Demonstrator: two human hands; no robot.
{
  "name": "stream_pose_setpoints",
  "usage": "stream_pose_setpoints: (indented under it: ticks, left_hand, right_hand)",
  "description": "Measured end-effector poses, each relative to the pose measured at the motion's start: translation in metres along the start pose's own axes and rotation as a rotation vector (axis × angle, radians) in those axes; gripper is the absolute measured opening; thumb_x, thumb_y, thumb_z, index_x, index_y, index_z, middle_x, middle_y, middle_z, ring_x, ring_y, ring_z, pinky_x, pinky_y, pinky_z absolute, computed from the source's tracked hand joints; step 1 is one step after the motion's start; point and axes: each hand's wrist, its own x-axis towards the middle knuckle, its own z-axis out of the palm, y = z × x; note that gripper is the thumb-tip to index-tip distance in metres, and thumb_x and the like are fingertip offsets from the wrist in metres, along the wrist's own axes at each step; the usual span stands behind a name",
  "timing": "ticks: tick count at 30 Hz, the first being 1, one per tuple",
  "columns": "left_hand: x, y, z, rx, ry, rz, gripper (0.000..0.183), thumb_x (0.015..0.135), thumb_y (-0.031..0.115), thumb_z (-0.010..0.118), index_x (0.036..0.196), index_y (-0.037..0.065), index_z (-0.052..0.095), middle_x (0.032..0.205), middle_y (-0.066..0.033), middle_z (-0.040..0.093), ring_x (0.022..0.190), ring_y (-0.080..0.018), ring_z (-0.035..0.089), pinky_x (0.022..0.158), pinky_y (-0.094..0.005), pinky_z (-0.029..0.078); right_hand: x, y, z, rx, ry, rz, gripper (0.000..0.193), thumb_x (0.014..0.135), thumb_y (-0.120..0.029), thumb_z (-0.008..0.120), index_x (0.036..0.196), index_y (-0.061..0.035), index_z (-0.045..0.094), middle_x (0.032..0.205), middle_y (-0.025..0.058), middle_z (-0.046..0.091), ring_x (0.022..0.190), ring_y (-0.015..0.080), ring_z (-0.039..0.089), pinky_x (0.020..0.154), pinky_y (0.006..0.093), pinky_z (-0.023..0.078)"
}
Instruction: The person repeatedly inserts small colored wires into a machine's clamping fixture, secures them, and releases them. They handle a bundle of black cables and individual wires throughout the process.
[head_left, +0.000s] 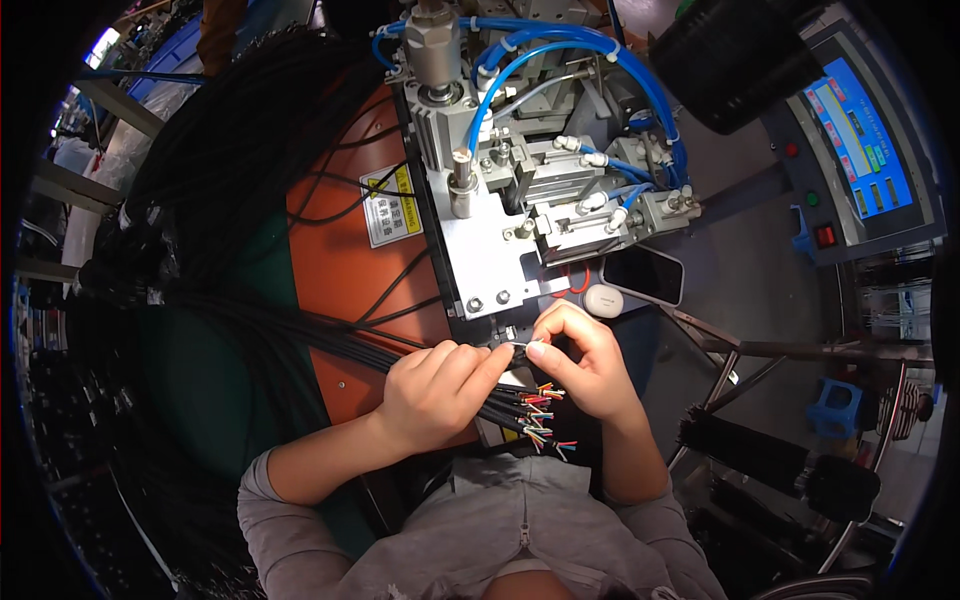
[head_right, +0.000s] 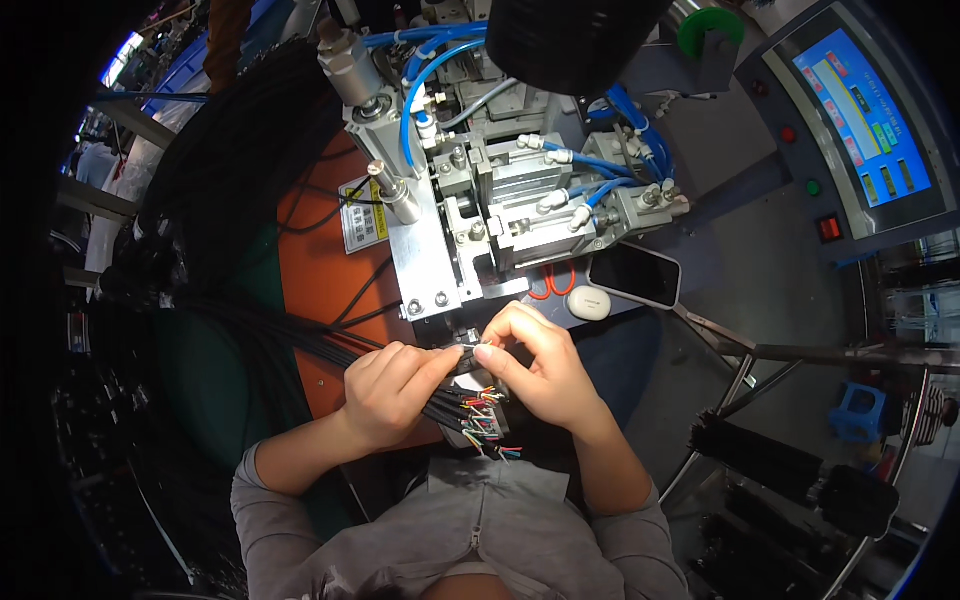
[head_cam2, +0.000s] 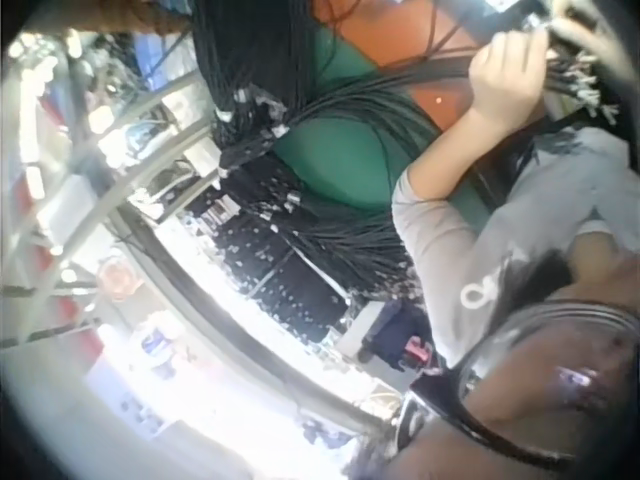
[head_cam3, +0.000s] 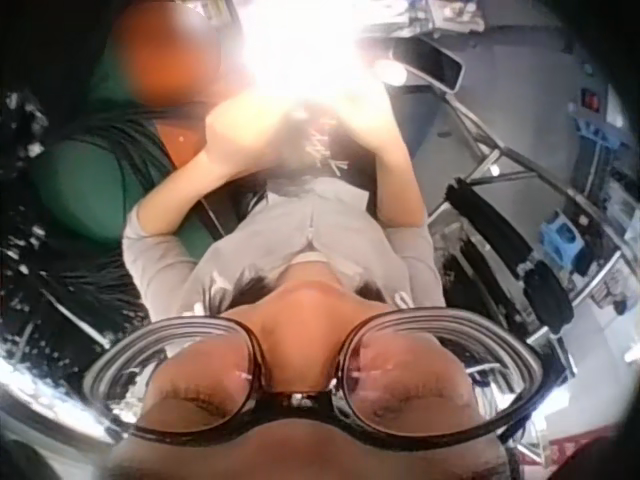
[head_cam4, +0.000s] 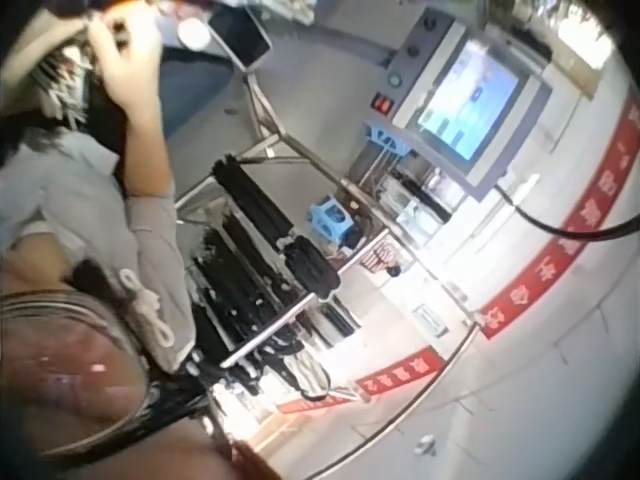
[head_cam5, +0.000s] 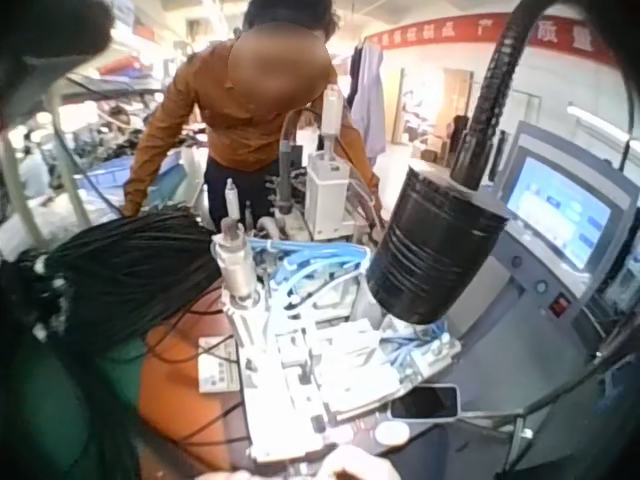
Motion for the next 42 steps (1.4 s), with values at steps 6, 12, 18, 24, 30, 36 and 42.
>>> stream_pose_setpoints:
  ticks: [6, 12, 18, 24, 30, 36, 42]
  left_hand:
    - [0.002, 0.005, 0.002, 0.050, -0.122, -0.011, 0.030, 0.071, 0.008, 0.063, 0.101, 0.008, 0.068, 0.068, 0.0022, 0.047, 0.057, -0.0095, 0.046, 0.044, -0.0226, 0.036]
    - [0.004, 0.011, 0.004, 0.145, -0.216, -0.102, 0.029, 0.075, 0.006, 0.063, 0.104, 0.009, 0.068, 0.066, 0.0010, 0.038, 0.056, -0.0107, 0.044, 0.044, -0.0239, 0.035]
    - [0.005, 0.014, 0.003, 0.143, -0.237, -0.131, 0.029, 0.076, 0.006, 0.064, 0.104, 0.010, 0.068, 0.066, 0.0004, 0.037, 0.056, -0.0107, 0.044, 0.044, -0.0243, 0.035]
    - [0.002, 0.009, 0.004, 0.089, -0.196, -0.115, 0.029, 0.074, 0.007, 0.063, 0.102, 0.008, 0.068, 0.066, 0.0006, 0.041, 0.055, -0.0113, 0.046, 0.045, -0.0251, 0.036]
    - [0.005, 0.004, 0.008, 0.093, -0.149, -0.080, 0.026, 0.072, 0.013, 0.061, 0.097, 0.008, 0.068, 0.070, 0.0005, 0.049, 0.057, -0.0129, 0.050, 0.047, -0.0269, 0.038]
    - [0.001, 0.002, 0.007, 0.077, -0.093, -0.083, 0.024, 0.071, 0.013, 0.060, 0.093, 0.009, 0.067, 0.071, 0.0008, 0.051, 0.058, -0.0132, 0.052, 0.048, -0.0270, 0.040]
    - [-0.001, -0.002, 0.009, 0.093, -0.061, -0.083, 0.022, 0.072, 0.015, 0.060, 0.092, 0.009, 0.064, 0.074, 0.0023, 0.051, 0.064, -0.0098, 0.056, 0.051, -0.0237, 0.041]
  right_hand:
    - [-0.002, 0.013, 0.006, -0.220, 0.148, -0.081, 0.007, 0.077, -0.003, 0.068, 0.080, 0.0019, 0.065, 0.079, 0.0109, 0.064, 0.075, 0.0215, 0.061, 0.070, 0.0306, 0.047]
    - [0.008, 0.016, 0.022, -0.468, 0.211, -0.192, 0.007, 0.073, 0.000, 0.065, 0.073, -0.0016, 0.058, 0.068, 0.0090, 0.055, 0.064, 0.0258, 0.052, 0.062, 0.0361, 0.043]
    - [0.005, 0.022, 0.028, -0.432, 0.298, -0.250, 0.010, 0.072, 0.001, 0.064, 0.070, -0.0022, 0.055, 0.068, 0.0083, 0.054, 0.064, 0.0249, 0.051, 0.060, 0.0345, 0.042]
    - [0.000, 0.037, 0.033, -0.001, 0.289, 0.113, 0.006, 0.077, -0.001, 0.061, 0.075, 0.0012, 0.055, 0.068, 0.0044, 0.051, 0.064, 0.0141, 0.050, 0.059, 0.0278, 0.040]
    - [-0.005, 0.051, 0.031, 0.277, 0.276, 0.277, 0.008, 0.083, -0.004, 0.058, 0.075, -0.0011, 0.057, 0.066, -0.0049, 0.052, 0.060, 0.0011, 0.043, 0.054, 0.0189, 0.035]
    - [0.002, 0.023, 0.029, -0.233, 0.290, -0.031, 0.011, 0.076, -0.003, 0.070, 0.083, 0.0019, 0.063, 0.076, 0.0130, 0.063, 0.071, 0.0242, 0.062, 0.067, 0.0314, 0.048]
    - [0.006, 0.023, 0.032, -0.384, 0.350, -0.254, 0.008, 0.072, 0.000, 0.068, 0.076, -0.0005, 0.061, 0.075, 0.0114, 0.063, 0.072, 0.0257, 0.061, 0.068, 0.0319, 0.047]
